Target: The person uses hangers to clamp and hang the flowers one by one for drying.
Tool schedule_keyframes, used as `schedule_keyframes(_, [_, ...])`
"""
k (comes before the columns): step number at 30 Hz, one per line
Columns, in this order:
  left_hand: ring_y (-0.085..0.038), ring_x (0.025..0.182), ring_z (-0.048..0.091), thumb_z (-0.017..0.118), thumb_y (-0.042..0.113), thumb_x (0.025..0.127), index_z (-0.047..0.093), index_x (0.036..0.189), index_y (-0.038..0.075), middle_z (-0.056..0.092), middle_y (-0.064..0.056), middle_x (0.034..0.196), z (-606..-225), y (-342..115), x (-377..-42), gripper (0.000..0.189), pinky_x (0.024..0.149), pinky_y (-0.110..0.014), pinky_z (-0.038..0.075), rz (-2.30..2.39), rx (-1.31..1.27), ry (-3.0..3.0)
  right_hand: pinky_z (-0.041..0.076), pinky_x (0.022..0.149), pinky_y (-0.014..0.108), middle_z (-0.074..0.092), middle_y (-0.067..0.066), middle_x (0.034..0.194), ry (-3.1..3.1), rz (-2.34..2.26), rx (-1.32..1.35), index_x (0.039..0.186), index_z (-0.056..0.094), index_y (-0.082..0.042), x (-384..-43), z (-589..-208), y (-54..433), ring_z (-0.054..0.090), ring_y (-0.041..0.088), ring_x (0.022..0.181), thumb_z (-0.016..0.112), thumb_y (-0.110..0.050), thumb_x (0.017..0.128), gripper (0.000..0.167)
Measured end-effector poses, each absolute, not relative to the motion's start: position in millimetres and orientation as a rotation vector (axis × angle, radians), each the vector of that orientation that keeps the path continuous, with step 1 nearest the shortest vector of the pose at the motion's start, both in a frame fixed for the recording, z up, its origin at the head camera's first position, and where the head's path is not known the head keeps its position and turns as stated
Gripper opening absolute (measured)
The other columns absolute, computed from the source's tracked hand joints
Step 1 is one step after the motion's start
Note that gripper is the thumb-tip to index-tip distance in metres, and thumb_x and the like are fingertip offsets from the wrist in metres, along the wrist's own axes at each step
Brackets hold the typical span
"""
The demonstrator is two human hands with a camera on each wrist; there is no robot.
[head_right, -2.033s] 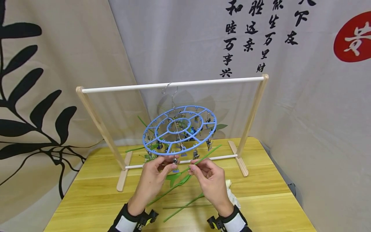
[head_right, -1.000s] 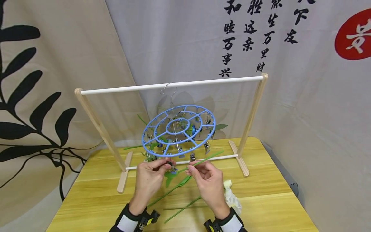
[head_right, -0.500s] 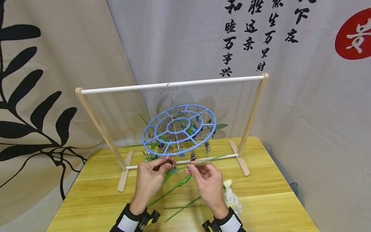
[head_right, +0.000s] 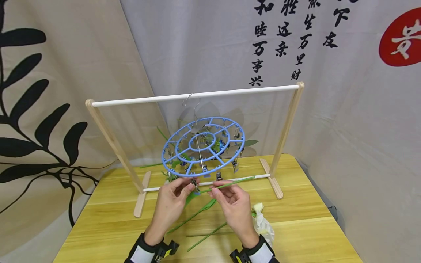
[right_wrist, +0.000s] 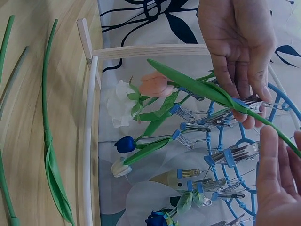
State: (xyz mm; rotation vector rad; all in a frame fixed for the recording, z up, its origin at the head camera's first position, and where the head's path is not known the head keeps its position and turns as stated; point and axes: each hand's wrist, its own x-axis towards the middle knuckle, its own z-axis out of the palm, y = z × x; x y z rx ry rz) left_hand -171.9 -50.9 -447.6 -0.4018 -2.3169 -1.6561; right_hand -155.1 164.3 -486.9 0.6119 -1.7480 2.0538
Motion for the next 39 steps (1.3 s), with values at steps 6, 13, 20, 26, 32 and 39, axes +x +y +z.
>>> schedule_keyframes(6, [-0.017, 0.103, 0.084, 0.081, 0.012, 0.111, 0.087, 0.128, 0.01, 0.089, -0.004, 0.117, -447.8, -53.4, -173.6, 0.018, 0.092, -0.025, 0.069, -1.698, -0.421, -2.301, 0.073, 0.092, 0.036, 0.085, 0.02, 0.125, -1.774, 2.035, 0.644, 0.133, 0.07, 0.018, -154.0, -488.6, 164.6, 0.088, 0.017, 0.108, 0.069, 0.015, 0.109, 0.024])
schedule_keyframes(13, [-0.019, 0.108, 0.084, 0.08, 0.008, 0.111, 0.086, 0.127, 0.014, 0.089, -0.004, 0.12, -447.8, -59.4, -176.3, 0.018, 0.099, -0.025, 0.069, -1.75, -0.427, -2.264, 0.073, 0.096, 0.034, 0.086, 0.021, 0.122, -1.911, 1.998, 0.592, 0.132, 0.073, 0.013, -151.4, -494.8, 168.6, 0.087, 0.014, 0.111, 0.072, 0.008, 0.111, 0.022])
schedule_keyframes(20, [-0.018, 0.106, 0.083, 0.079, 0.005, 0.111, 0.086, 0.125, 0.012, 0.088, -0.006, 0.116, -448.4, -66.8, -179.9, 0.017, 0.098, -0.024, 0.068, -1.742, -0.401, -2.26, 0.072, 0.095, 0.029, 0.081, 0.029, 0.126, -2.072, 1.952, 0.553, 0.133, 0.076, 0.005, -148.8, -504.4, 176.5, 0.086, 0.018, 0.111, 0.076, 0.0, 0.111, 0.022])
schedule_keyframes(26, [-0.022, 0.109, 0.084, 0.078, 0.004, 0.111, 0.087, 0.13, 0.014, 0.089, -0.005, 0.123, -447.4, -71.7, -185.1, 0.023, 0.097, -0.023, 0.068, -1.744, -0.406, -2.234, 0.071, 0.093, 0.027, 0.084, 0.023, 0.125, -2.225, 1.843, 0.536, 0.13, 0.081, -0.008, -152.6, -517.9, 182.3, 0.085, 0.015, 0.108, 0.08, -0.008, 0.111, 0.019])
schedule_keyframes(32, [-0.022, 0.11, 0.084, 0.078, 0.004, 0.112, 0.086, 0.136, 0.015, 0.088, -0.004, 0.133, -448.8, -77.4, -189.4, 0.028, 0.093, -0.021, 0.067, -1.718, -0.41, -2.222, 0.072, 0.091, 0.029, 0.087, 0.004, 0.121, -2.449, 1.605, 0.569, 0.126, 0.084, -0.022, -155.2, -535.4, 188.7, 0.083, 0.009, 0.107, 0.083, -0.018, 0.111, 0.016])
schedule_keyframes(39, [-0.025, 0.114, 0.084, 0.075, 0.004, 0.114, 0.086, 0.137, 0.011, 0.086, -0.006, 0.139, -449.9, -86.6, -195.3, 0.026, 0.09, -0.018, 0.065, -1.726, -0.4, -2.208, 0.072, 0.089, 0.039, 0.085, -0.002, 0.118, -2.634, 1.229, 0.794, 0.121, 0.085, -0.016, -153.9, -554.6, 189.8, 0.081, 0.013, 0.106, 0.085, -0.01, 0.107, 0.014])
